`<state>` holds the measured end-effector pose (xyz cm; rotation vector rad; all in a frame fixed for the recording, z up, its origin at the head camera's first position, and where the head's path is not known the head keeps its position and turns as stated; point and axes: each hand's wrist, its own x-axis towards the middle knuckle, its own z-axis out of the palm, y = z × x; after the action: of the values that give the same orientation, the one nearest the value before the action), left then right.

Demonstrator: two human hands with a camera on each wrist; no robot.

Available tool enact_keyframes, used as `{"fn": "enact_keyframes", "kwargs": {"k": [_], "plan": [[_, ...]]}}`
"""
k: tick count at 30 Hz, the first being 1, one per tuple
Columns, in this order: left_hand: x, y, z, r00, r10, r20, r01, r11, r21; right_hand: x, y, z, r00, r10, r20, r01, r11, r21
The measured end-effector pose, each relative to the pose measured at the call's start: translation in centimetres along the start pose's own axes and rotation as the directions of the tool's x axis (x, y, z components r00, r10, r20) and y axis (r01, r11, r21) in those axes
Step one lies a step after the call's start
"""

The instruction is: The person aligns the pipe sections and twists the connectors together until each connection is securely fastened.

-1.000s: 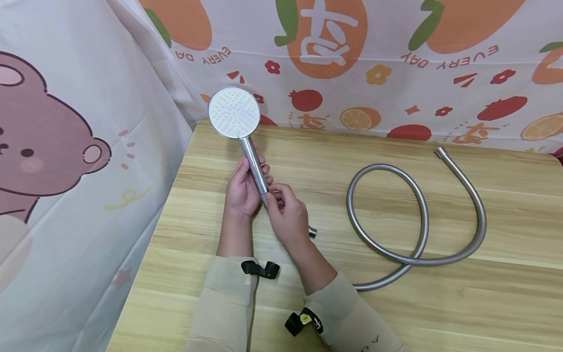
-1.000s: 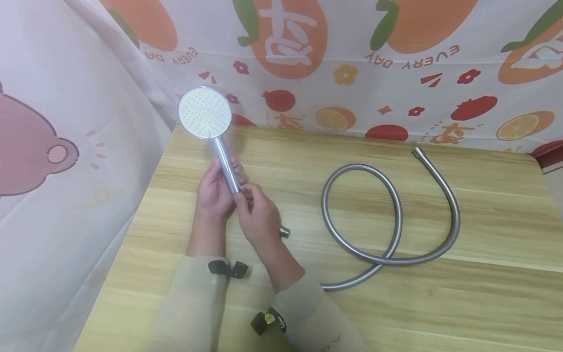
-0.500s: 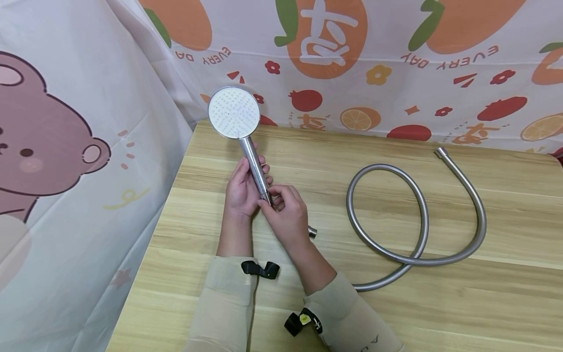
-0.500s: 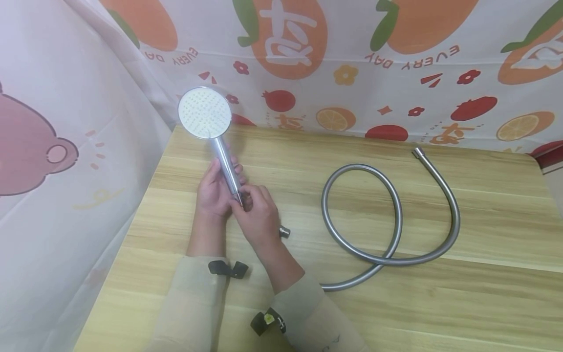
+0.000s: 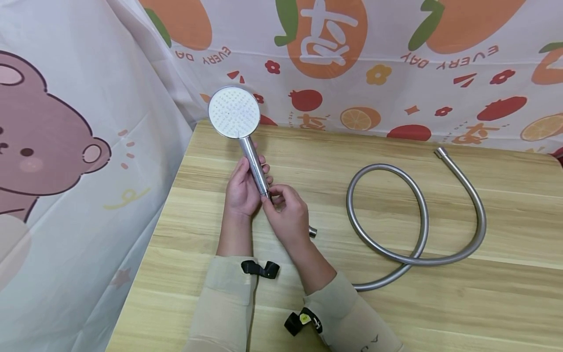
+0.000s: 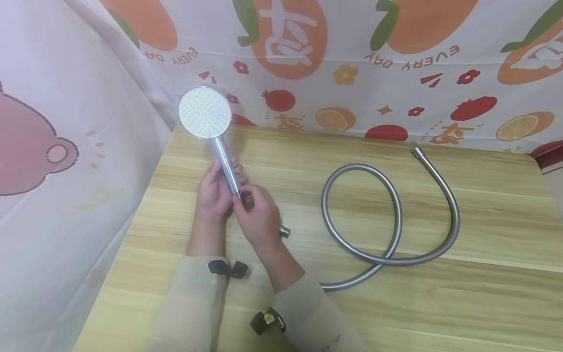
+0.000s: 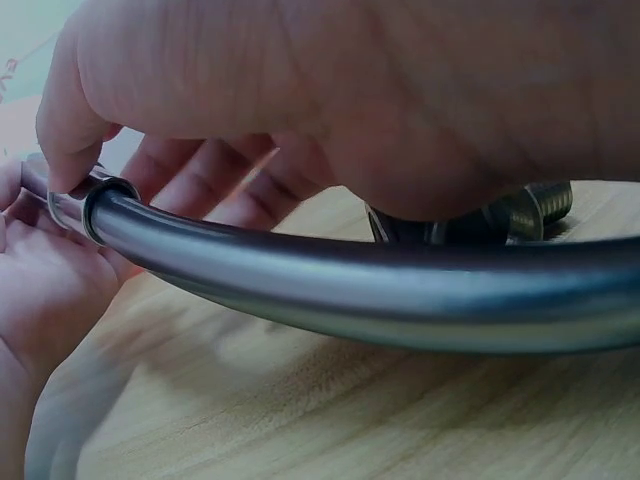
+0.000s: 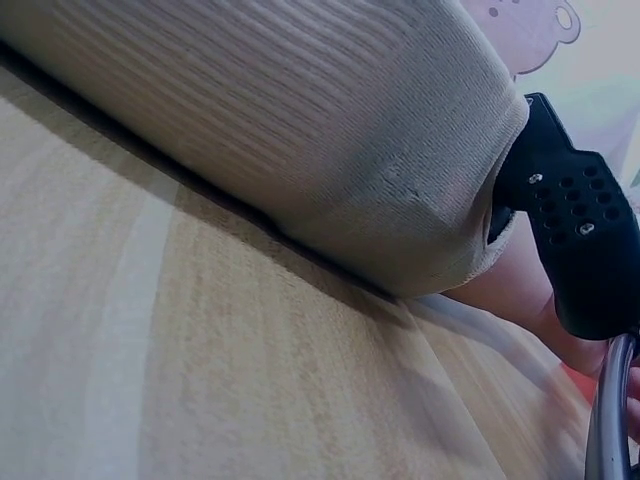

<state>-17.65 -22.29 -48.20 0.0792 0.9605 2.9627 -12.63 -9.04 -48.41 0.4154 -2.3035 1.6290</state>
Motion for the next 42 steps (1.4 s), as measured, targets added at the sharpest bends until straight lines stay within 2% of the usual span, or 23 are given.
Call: {"fn": "enact_keyframes", "kwargs": {"k": [10,22,33,42], "plan": [[-0.09,0.05,-0.02,1.000,-0.002,0.012,0.002,1.000,-0.020,-0.19,-0.11,0.12,1.000,0.010,0.011,-0.010,1.000,0.025],[-0.05,0.10,0.05,1.000,-0.004,-0.008,0.004,1.000,-0.012,-0.06,-0.01,0.09,0.999,0.019,0.044,-0.023,0.996,0.090],[-0.11,0.01,0.00,1.000,0.011,0.012,-0.011,1.000,-0.005,-0.18,-0.24,0.03,0.998,0.039,0.052,-0.042,0.998,0.045],[-0.21,0.00,0.02,1.000,0.026,-0.002,-0.026,0.998,0.054,-0.13,-0.29,-0.06,0.997,0.044,0.055,-0.046,0.998,0.037]]}}
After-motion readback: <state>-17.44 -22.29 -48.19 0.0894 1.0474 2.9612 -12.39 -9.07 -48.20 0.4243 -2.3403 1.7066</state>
